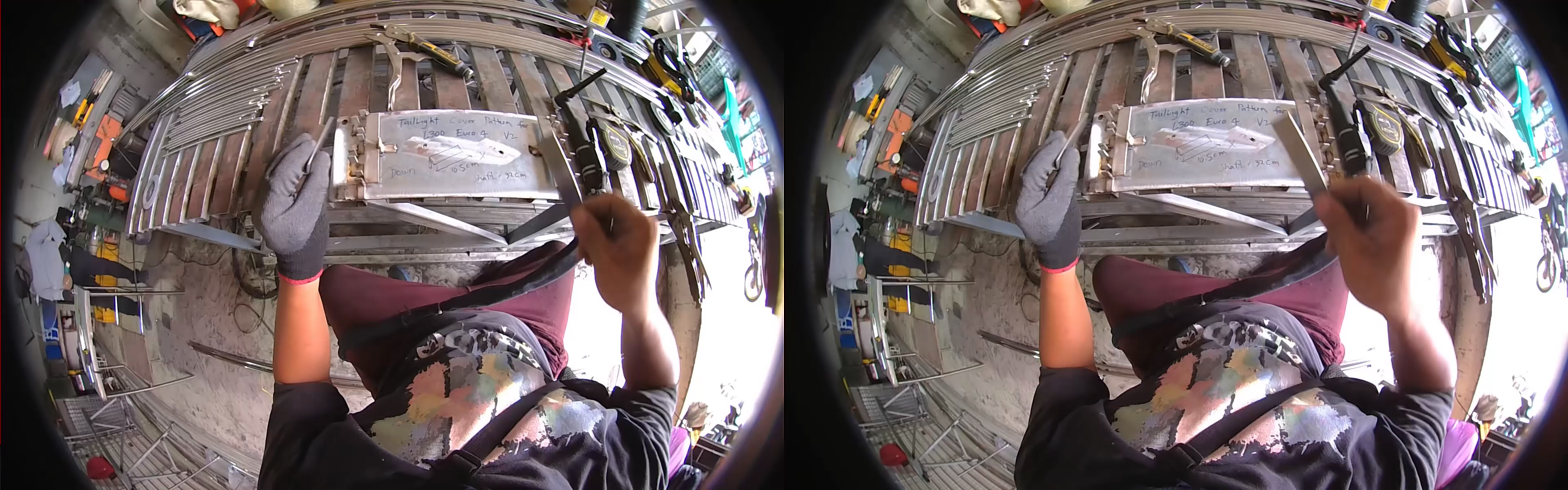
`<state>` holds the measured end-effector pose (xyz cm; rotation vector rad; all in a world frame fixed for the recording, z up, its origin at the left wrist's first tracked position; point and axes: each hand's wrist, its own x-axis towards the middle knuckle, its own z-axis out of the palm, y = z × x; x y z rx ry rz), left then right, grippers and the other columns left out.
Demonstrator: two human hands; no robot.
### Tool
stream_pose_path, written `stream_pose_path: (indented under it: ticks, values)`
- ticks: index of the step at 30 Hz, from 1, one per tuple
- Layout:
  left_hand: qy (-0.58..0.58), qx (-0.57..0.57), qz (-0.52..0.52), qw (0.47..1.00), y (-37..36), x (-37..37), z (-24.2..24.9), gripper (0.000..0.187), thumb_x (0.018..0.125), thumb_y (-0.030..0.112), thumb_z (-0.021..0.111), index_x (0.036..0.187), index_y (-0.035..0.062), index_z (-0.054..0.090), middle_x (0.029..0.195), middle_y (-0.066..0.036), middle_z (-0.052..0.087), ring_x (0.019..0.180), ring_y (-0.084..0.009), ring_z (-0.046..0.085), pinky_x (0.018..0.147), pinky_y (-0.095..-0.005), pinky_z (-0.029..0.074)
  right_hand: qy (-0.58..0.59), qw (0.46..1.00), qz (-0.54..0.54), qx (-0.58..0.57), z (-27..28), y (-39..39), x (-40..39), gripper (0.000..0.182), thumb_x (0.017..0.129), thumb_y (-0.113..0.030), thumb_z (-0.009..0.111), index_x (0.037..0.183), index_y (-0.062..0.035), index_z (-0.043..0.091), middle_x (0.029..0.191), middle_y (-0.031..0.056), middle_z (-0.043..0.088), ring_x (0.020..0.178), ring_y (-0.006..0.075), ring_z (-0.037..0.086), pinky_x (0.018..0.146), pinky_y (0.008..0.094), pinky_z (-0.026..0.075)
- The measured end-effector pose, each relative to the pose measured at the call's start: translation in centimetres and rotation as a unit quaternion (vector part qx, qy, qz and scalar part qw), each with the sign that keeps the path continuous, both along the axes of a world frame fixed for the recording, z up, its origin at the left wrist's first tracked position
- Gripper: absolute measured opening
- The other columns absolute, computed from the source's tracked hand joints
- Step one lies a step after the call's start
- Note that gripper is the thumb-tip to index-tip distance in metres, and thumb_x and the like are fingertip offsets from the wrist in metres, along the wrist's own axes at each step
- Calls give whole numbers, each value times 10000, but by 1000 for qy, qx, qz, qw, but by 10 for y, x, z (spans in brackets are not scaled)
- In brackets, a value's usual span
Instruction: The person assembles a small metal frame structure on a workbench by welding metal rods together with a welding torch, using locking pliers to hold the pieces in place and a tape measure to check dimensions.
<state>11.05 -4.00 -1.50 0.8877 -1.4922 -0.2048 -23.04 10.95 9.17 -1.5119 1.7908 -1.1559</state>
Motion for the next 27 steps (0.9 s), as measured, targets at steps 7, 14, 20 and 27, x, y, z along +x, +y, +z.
stream_pose_path:
  ticks: [7,14,20,27]
  values:
    - [-250,4,15,968,3,16,16,277,884,132,824,1127,29,739,1149,-160,771,1071,-337,738,1046,-465,503,32,997,-22,-74,40,-41,4,125,995,-100,733,986,24,745,722,-10,675,619,23,565,566,211,428]
    - [-262,20,-82,961,4,32,32,177,943,88,713,1103,14,728,1183,-184,748,1172,-389,688,1077,-490,483,22,994,-29,-99,34,-29,-13,105,996,-93,731,978,10,740,721,-17,660,611,22,556,560,207,417]
    - [-213,130,-155,956,6,31,45,178,1024,103,632,1085,-27,737,1207,-192,743,1236,-352,667,1144,-442,442,36,982,-113,-145,28,-16,-65,156,1043,-154,677,1035,1,687,764,-1,653,605,36,555,551,226,436]
    - [-23,60,-78,995,22,-44,80,316,1062,92,591,1344,-31,664,1233,-127,729,1136,-215,680,1040,-384,505,-33,978,-157,-130,4,2,-94,196,1054,-192,659,998,-7,695,652,1,602,557,52,540,522,240,412]
